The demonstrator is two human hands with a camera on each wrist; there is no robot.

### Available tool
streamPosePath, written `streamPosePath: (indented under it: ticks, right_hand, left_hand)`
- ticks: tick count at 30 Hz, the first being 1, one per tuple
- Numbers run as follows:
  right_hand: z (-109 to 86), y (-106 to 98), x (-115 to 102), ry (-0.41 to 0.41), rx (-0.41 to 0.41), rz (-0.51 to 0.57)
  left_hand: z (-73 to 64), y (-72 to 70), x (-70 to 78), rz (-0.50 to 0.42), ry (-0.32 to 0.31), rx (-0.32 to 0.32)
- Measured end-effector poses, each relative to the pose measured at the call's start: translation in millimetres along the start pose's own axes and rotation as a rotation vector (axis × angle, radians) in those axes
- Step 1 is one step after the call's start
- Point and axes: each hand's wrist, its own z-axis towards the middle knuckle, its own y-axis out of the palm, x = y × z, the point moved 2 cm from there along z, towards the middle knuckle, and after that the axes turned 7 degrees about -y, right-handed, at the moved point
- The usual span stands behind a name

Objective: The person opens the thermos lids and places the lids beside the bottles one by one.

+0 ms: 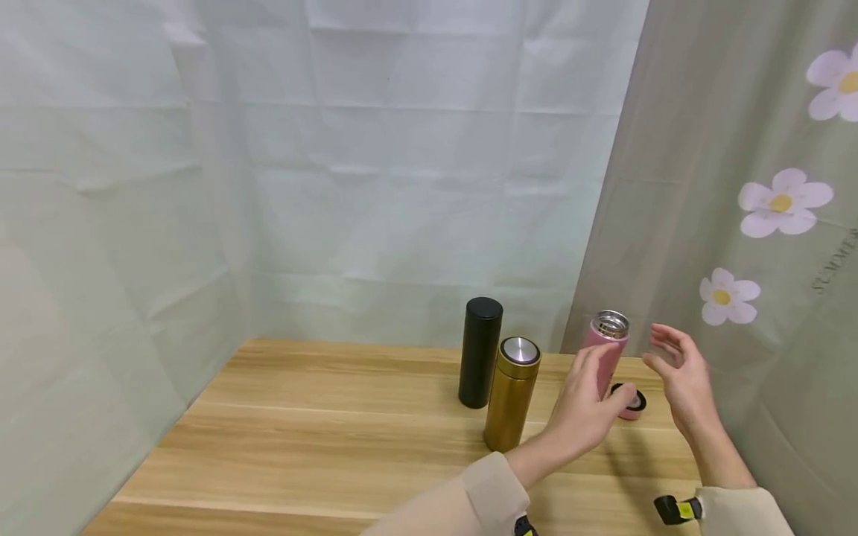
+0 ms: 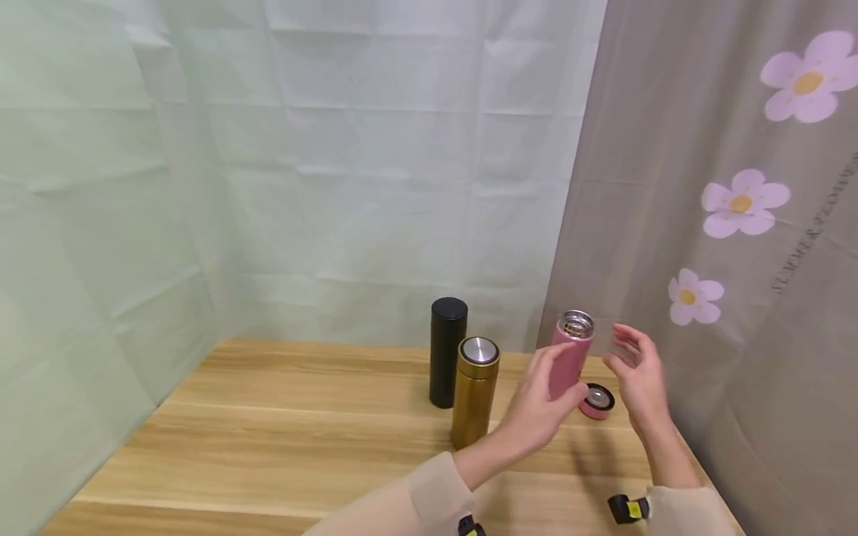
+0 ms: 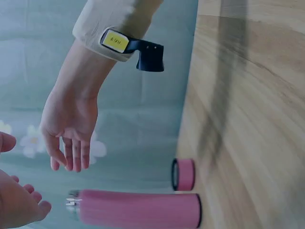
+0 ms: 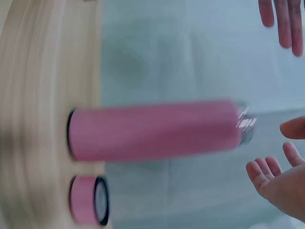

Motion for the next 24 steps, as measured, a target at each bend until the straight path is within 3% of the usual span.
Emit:
streamPosePath:
  ticks: [3,7,15,24]
  right_hand:
    - [-7.6,13,-15,-0.062,-0.021,0.114]
    - [-18.4,30,-31,-0.101,-0.075,0.163]
    - [-28.3,58,-52,-0.095,-0.136,0.21]
    - [-31.0,85,-64,-0.069,-0.21,0.229]
  left_hand:
    - [-7.0,-11.8,5.2,-0.007,0.055,-0.01]
    - [-14.3,-28.6,7.8,-0.017,0.089,-0.013]
    - [-23.6,-60.3,11.3,-0.014,0.115,0.016]
    - [-24.3,-83.6,12.6,0.017,0.191,0.118]
